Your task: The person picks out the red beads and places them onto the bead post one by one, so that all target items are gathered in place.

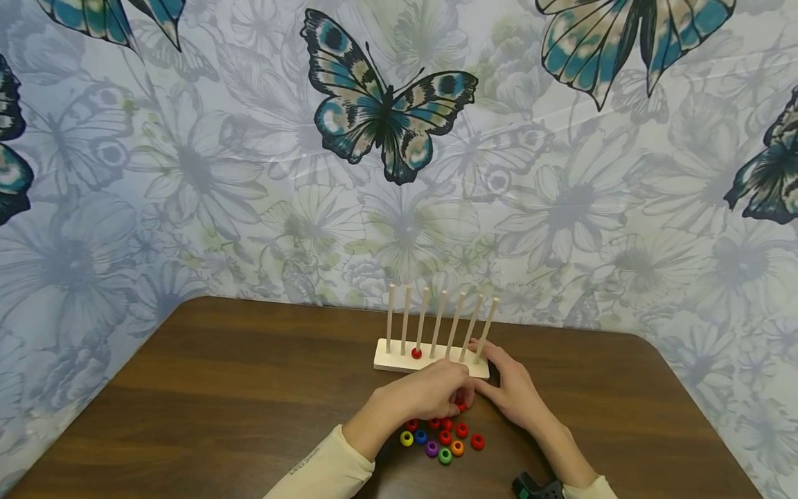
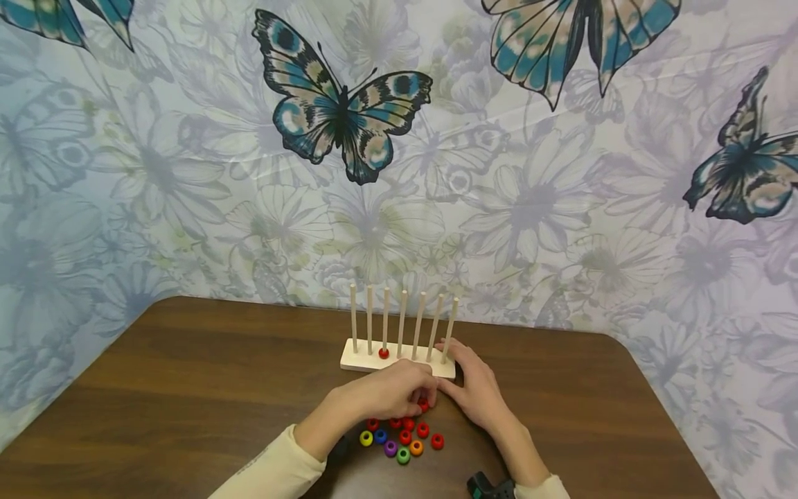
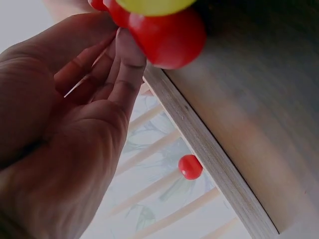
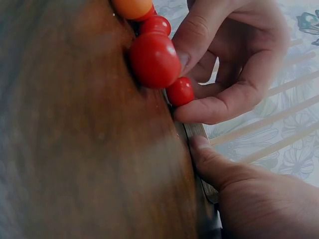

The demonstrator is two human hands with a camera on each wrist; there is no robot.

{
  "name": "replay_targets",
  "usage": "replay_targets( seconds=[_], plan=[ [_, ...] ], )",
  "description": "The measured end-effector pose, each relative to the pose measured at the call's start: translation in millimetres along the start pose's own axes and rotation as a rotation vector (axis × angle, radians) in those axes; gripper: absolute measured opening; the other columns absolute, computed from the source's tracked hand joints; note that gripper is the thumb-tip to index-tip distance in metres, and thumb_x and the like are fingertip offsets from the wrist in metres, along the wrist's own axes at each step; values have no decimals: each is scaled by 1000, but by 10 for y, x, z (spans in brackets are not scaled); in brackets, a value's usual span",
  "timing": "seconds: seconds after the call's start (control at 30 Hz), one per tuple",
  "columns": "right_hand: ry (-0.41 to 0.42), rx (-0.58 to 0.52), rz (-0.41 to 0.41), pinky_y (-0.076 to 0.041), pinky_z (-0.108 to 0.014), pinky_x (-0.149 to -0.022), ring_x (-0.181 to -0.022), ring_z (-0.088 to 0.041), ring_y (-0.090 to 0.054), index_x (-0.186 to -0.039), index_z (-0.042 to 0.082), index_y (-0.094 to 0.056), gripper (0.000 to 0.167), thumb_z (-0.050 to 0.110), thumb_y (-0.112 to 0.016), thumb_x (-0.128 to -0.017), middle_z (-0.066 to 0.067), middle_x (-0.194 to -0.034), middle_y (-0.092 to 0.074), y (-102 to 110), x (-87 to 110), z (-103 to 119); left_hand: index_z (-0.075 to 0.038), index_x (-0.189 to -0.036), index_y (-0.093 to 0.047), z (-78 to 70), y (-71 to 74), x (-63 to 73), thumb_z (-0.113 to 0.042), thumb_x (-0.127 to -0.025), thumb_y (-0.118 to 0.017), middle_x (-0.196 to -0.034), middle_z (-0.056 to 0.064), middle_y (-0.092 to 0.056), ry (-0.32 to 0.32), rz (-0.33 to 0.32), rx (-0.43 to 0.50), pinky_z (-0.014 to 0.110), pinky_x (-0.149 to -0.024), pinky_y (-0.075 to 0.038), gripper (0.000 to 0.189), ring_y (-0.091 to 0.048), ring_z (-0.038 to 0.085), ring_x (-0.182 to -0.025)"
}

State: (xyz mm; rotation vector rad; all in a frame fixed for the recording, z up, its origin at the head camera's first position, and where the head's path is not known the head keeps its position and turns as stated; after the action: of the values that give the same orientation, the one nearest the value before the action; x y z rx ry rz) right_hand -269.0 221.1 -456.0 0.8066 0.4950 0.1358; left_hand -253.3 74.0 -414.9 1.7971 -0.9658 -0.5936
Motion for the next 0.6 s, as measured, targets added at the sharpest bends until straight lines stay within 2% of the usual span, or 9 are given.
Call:
replay_targets(
  seconds=[0.13,0.37,0.47,0.6],
  plan=[
    [1,-1,-5,-46,-64,-110,-143,-42,-52,-144,16,-61,57,18,-83,-92,-13,-154,-58,-10,9,2,-18,-90,-77,8,26,8,-6,-94,-79,-89,-12,-67,14,-17,12,12,-69,-48,13,-55,-1,-73],
    [-9,-4,-10,-46,-64,-110,-143,-43,-52,-143,15,-62,56,14,-83,-91,-15,-154,-58,-11,12,-4,-16,-95,-75,1,60,17,-7,-90,-84,-89,-11,-67,44,-12,-12,14,-73,-49,14,-57,-1,-77],
    [-18,-16,3,-45,-66,-110,-144,-44,-50,-144,13,-61,57,16,-83,-91,-15,-155,-56,-14,5,-9,-16,-98,-76,22,127,40,-11,-90,-85,-91,-9,-68,52,-28,0,15,-74,-50,13,-58,1,-79],
    [-40,-34,21,-43,-66,-112,-145,-44,-49,-146,12,-59,60,25,-82,-93,-14,-155,-57,-17,-16,-25,-17,-98,-75,99,218,110,-19,-88,-88,-93,-9,-68,142,-14,-32,20,-74,-50,17,-56,3,-80]
  ],
)
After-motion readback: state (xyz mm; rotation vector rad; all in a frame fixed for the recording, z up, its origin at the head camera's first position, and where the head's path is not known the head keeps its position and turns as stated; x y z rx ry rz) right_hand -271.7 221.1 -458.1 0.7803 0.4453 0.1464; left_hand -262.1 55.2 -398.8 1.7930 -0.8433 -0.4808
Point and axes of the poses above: each hand's wrist, its own x-axis away from the middle knuckle, its own y-axis out of the back of the hand, z = x × y, the point moved 6 cm from there along -x, towards the middle knuckle
